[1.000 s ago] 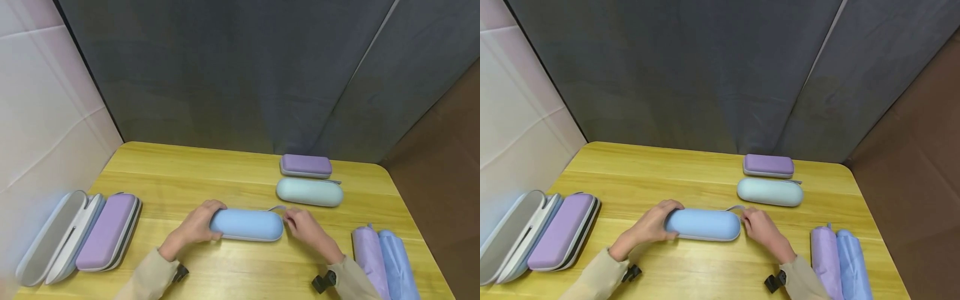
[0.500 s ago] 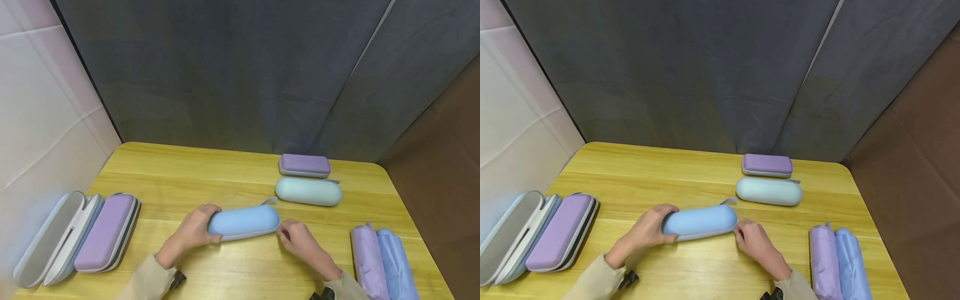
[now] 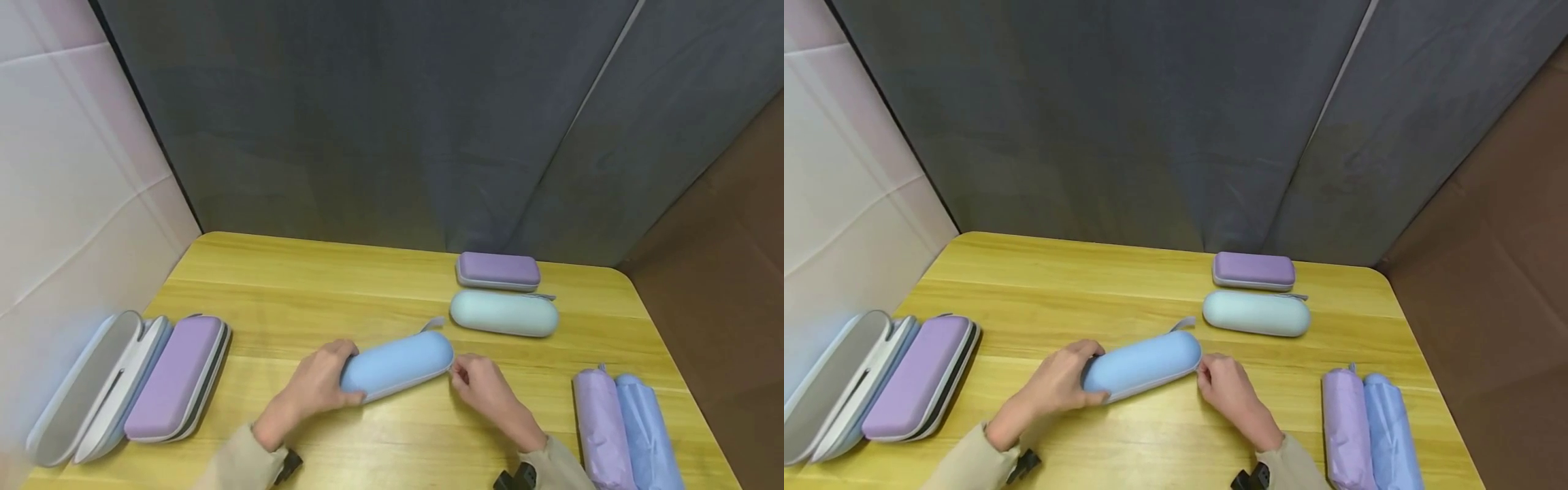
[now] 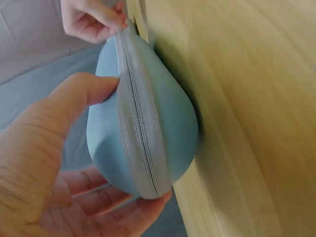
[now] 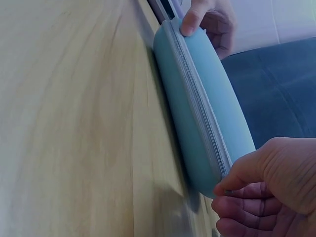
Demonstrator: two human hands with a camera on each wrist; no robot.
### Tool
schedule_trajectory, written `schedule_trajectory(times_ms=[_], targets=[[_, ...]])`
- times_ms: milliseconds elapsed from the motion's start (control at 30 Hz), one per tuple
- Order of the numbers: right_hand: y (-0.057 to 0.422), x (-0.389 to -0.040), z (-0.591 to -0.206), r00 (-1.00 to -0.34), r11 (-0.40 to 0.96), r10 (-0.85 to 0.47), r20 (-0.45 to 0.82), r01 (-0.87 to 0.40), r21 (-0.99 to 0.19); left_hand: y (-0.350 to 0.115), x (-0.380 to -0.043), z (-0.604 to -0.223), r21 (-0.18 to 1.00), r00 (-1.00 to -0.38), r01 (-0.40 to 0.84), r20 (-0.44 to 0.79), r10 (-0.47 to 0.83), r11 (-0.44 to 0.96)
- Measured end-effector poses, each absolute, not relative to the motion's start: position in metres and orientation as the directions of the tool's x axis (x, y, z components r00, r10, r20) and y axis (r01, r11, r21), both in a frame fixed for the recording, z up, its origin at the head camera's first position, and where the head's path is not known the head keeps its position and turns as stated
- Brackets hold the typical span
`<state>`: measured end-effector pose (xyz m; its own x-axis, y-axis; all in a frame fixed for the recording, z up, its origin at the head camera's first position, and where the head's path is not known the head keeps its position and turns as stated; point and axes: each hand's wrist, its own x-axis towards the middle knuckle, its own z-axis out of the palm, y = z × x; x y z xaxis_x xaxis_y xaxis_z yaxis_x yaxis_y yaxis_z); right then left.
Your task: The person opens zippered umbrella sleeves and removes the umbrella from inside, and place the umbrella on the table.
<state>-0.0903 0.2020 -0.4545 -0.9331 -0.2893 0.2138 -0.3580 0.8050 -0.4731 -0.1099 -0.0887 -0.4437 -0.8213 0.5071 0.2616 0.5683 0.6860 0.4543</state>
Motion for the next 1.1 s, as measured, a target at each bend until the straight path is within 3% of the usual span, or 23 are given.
schedule_trajectory(times_ms=[400,1100], targets=[[0.186,-0.088,-0.454,-0.915,0.766,-0.329,0.234,-0.404,-0.500,-0.075,-0.088,-0.442,0.413,-0.890,0.455,0.212,0.403,0.789],[0.171,-0.086,-0.452,-0.898,0.736,-0.367,0.243,-0.440,-0.515,-0.059,-0.068,-0.440,0.342,-0.896,0.439,0.230,0.379,0.831]])
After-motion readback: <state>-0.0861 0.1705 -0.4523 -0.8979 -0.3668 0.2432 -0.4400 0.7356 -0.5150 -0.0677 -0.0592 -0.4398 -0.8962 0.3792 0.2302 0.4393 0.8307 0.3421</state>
